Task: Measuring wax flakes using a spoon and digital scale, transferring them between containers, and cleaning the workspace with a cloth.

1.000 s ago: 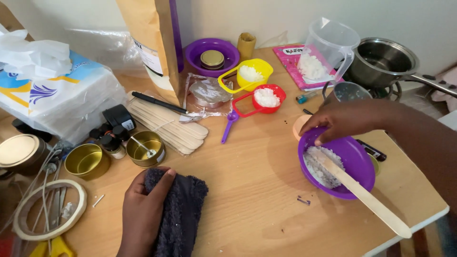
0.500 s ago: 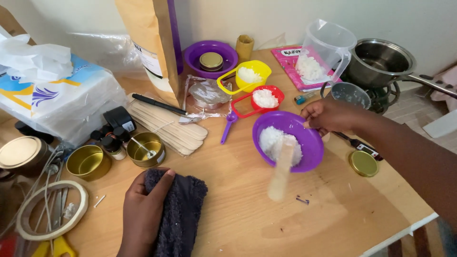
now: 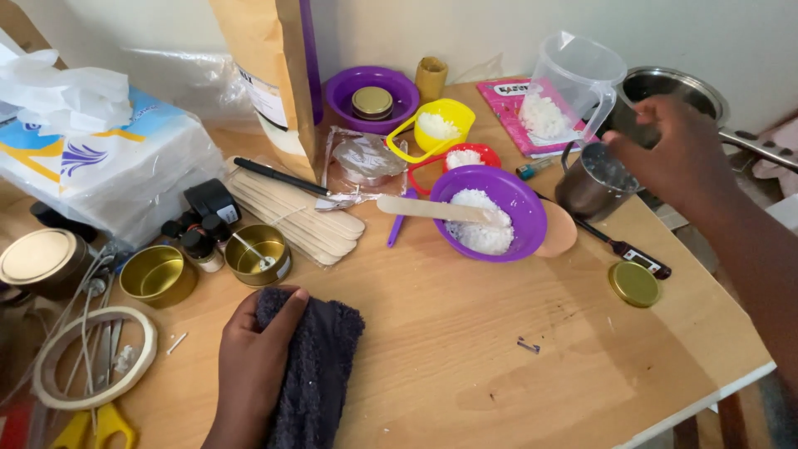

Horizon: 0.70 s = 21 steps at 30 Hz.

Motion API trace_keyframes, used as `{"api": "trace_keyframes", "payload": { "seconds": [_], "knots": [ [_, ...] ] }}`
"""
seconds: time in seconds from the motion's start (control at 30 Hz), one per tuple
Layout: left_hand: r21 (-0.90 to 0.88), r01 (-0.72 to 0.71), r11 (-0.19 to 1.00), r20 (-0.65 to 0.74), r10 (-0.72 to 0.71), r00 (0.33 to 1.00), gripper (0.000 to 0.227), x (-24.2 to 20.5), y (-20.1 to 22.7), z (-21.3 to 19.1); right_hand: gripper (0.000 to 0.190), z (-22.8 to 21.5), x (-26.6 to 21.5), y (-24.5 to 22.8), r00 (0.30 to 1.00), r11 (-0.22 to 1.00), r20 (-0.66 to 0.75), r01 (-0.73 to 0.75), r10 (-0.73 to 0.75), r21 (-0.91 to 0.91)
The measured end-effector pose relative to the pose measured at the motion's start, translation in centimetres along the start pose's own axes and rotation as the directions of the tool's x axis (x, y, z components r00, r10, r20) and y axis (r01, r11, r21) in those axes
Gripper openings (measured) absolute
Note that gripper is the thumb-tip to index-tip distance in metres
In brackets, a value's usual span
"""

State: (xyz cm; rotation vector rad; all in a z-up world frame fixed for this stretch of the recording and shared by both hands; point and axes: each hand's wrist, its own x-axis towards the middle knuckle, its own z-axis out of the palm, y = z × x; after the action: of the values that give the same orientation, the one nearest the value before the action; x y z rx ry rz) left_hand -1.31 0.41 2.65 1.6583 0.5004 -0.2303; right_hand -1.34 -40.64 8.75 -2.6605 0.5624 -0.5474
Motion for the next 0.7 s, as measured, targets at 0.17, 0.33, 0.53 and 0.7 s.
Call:
{"api": "trace_keyframes", "payload": {
  "seconds": [0.17, 0.33, 0.53, 0.7],
  "knots": [
    [-0.049, -0.027, 0.998, 0.006, 0.028, 1.0, 0.015, 0.2, -0.2, 0.3, 0.105, -0.1, 0.2, -1.0, 0.853, 0.898, 0.3, -0.363, 0.428, -0.249],
    [-0.009, -0.046, 0.999, 0.004, 0.046, 0.999, 0.018, 0.3, -0.3, 0.0, 0.101, 1.1, 0.8, 0.7, 0.887, 0.915, 0.24, -0.355, 0.394, -0.19],
    [0.017, -0.026, 1.0, -0.001, 0.026, 1.0, 0.021, -0.2, 0.2, 0.1, 0.097, 0.7, -0.1, -1.6, 0.913, 0.95, 0.262, -0.303, 0.313, -0.078],
    [-0.034, -0.041, 0.999, 0.006, 0.041, 0.999, 0.019, 0.2, -0.5, 0.0, 0.094, 1.8, 0.6, -0.4, 0.94, 0.976, 0.273, -0.219, 0.207, 0.016]
  ]
}}
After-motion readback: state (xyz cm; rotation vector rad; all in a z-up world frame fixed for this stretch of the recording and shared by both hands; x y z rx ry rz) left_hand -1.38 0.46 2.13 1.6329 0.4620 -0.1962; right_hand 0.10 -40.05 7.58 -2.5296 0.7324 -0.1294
